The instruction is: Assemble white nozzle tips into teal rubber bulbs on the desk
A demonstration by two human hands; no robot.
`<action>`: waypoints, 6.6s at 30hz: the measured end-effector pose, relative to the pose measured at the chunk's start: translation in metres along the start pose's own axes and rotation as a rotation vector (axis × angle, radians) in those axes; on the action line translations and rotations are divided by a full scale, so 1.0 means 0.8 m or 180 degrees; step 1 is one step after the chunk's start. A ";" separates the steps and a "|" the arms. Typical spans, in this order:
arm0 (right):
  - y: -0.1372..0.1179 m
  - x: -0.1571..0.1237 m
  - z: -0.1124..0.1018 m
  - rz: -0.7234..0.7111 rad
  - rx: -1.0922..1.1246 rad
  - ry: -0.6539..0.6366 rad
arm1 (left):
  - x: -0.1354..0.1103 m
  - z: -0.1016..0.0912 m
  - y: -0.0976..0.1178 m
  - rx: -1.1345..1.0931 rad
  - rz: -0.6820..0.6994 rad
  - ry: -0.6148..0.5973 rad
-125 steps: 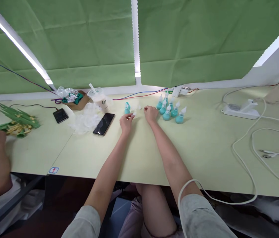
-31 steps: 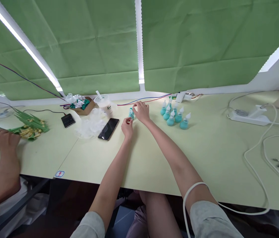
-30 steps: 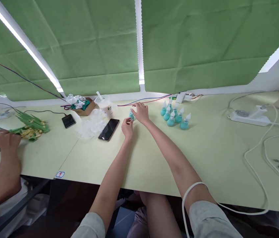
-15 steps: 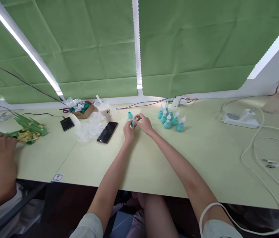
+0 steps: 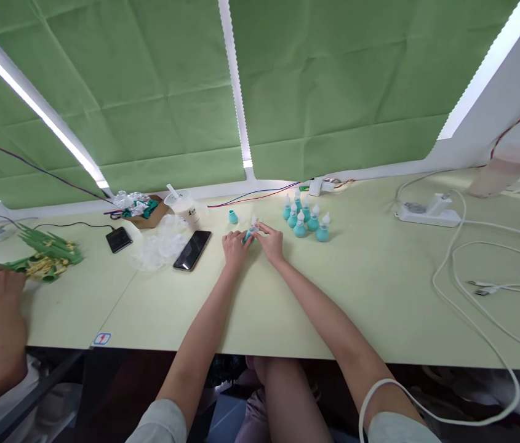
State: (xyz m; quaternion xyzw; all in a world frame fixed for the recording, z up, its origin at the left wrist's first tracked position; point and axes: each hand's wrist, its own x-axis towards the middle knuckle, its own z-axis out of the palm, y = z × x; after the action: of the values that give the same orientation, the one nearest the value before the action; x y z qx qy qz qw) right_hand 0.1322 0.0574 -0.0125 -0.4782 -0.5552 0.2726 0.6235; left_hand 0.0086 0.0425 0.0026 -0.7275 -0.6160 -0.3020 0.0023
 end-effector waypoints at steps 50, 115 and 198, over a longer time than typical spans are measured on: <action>0.017 0.019 -0.003 -0.0291 -0.0852 -0.0218 | 0.079 0.026 -0.091 -0.1030 -0.1190 0.0487; 0.032 0.022 -0.011 -0.0127 -0.0711 -0.0156 | 0.012 0.018 -0.042 -0.2550 -0.0636 -0.0002; -0.047 0.090 0.018 -0.0562 -0.2301 -0.2597 | 0.013 0.005 -0.043 -0.0829 -0.0430 0.0205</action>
State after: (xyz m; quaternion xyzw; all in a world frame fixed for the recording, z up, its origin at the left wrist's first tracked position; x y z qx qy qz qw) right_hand 0.1282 0.1093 0.0508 -0.4690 -0.8480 0.1744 0.1744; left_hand -0.0197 0.0616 -0.0087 -0.6685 -0.6187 -0.4020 -0.0926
